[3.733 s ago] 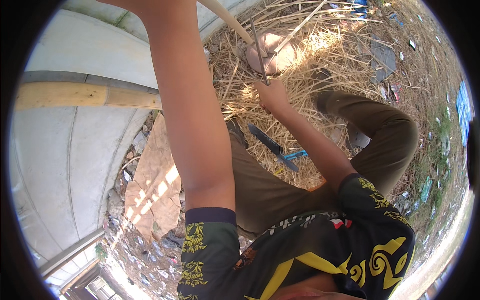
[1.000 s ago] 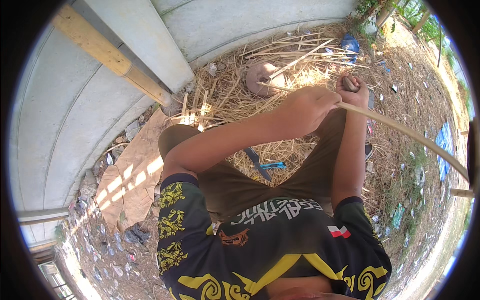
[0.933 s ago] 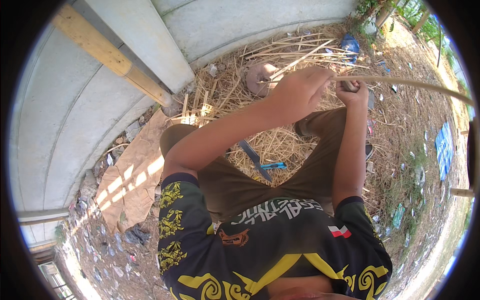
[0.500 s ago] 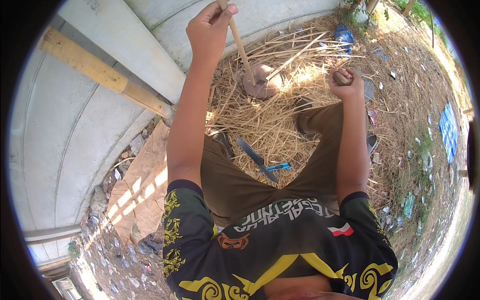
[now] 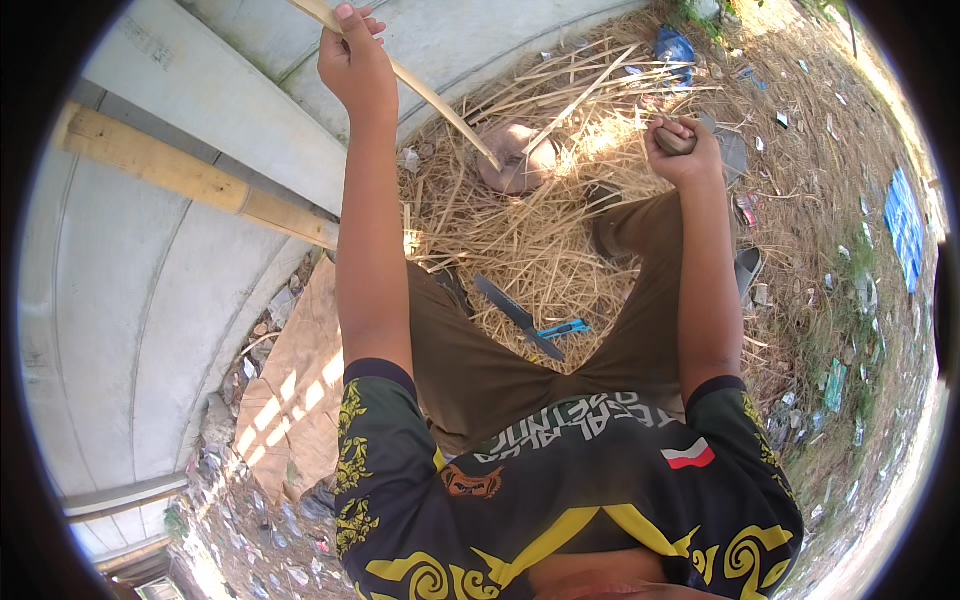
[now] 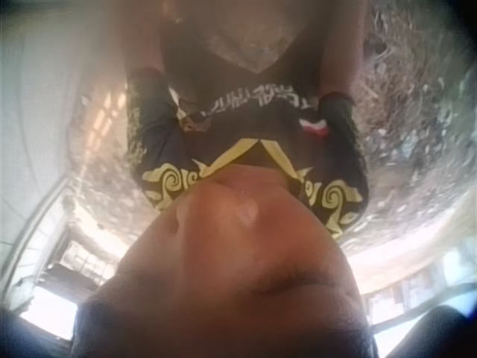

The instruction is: The person sits on the ground and uses a knife to shave a long bamboo strip, removing the outer layer to create a thin, flexible piece. They repeatedly scrape the bamboo with the blade, occasionally switching hands or adjusting the strip's position.

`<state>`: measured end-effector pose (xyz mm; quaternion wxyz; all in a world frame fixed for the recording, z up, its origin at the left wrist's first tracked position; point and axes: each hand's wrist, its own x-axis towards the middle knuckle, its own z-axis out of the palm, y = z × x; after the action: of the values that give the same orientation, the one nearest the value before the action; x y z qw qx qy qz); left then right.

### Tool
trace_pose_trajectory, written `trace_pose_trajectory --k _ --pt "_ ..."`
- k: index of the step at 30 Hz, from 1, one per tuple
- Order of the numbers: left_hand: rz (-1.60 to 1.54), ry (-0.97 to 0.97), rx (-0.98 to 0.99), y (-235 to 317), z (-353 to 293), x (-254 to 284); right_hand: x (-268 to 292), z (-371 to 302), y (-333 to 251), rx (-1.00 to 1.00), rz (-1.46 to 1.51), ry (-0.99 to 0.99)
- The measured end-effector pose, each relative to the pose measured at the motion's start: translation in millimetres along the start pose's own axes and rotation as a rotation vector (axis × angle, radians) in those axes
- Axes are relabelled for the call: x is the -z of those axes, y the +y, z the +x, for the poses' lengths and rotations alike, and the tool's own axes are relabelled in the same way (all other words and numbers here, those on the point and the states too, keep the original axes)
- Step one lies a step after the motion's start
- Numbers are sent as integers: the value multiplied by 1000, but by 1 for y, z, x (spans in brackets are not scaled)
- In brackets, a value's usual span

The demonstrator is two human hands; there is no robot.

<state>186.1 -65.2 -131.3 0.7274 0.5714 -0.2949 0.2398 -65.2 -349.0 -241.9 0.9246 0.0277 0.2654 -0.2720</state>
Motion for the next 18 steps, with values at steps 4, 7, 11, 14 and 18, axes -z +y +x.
trace_pose_trajectory --k 4,7,11,14,18 --pt "-87 -27 54 7 11 1 0 -3 -1 25 -2 15" --pt "-148 11 20 12 13 3 -2 -7 1 10 15 14" --pt "-204 26 73 34 7 -2 2 -7 -1 -25 14 -34" --pt "-232 91 47 37 1 -10 2 -4 3 -8 -7 -40" --pt "-238 67 78 24 -8 -17 5 -1 -1 -63 22 -50"
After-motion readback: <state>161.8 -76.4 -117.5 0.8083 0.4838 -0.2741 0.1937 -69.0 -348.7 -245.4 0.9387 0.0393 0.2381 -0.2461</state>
